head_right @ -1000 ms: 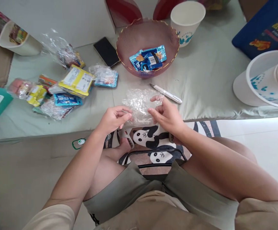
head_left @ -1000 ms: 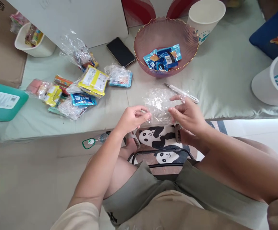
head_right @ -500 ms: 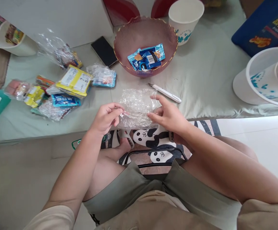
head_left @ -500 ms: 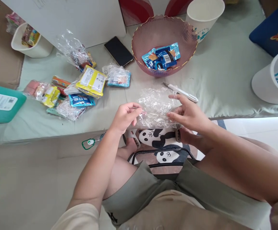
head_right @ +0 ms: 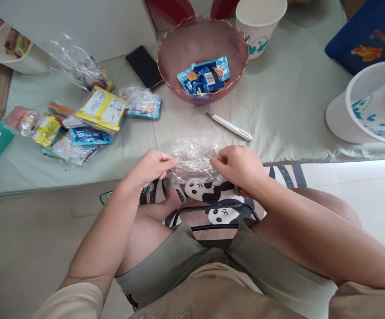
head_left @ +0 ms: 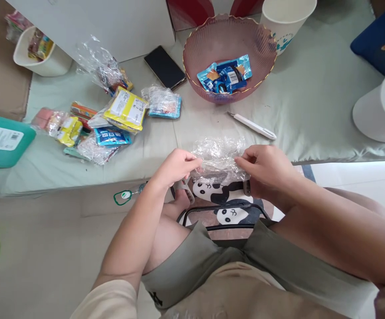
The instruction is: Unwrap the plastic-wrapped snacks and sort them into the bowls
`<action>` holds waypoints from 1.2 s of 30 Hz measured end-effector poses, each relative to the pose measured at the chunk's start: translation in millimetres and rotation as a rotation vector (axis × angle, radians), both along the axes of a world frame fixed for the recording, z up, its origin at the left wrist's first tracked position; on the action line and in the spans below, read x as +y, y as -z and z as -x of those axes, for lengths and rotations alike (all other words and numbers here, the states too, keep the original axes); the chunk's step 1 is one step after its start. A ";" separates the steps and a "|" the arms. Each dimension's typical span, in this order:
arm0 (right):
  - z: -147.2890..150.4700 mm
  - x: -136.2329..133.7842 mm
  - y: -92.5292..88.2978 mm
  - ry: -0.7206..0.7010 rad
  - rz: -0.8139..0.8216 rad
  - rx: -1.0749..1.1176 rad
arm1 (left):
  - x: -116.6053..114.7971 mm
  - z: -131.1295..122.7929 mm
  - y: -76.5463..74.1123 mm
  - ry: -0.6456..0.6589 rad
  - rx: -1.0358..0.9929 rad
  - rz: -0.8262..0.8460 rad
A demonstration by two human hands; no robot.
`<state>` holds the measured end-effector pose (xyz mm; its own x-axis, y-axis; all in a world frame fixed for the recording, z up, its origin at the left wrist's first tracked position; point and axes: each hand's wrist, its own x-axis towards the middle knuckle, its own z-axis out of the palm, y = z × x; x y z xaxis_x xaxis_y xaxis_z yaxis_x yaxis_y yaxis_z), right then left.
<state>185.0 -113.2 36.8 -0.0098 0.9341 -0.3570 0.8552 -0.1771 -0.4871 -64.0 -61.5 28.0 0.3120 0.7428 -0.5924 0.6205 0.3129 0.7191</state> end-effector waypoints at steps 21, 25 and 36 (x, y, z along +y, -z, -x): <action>8.2 -6.8 36.2 -0.412 -0.658 0.210 | -13.0 7.8 -4.7 0.449 0.010 -1.055; 9.5 -6.4 27.5 -0.381 -0.644 0.274 | -13.4 2.9 6.1 0.530 0.084 -0.956; 10.7 13.6 28.9 0.077 -0.386 0.121 | -5.3 -4.5 6.0 0.065 0.268 -0.660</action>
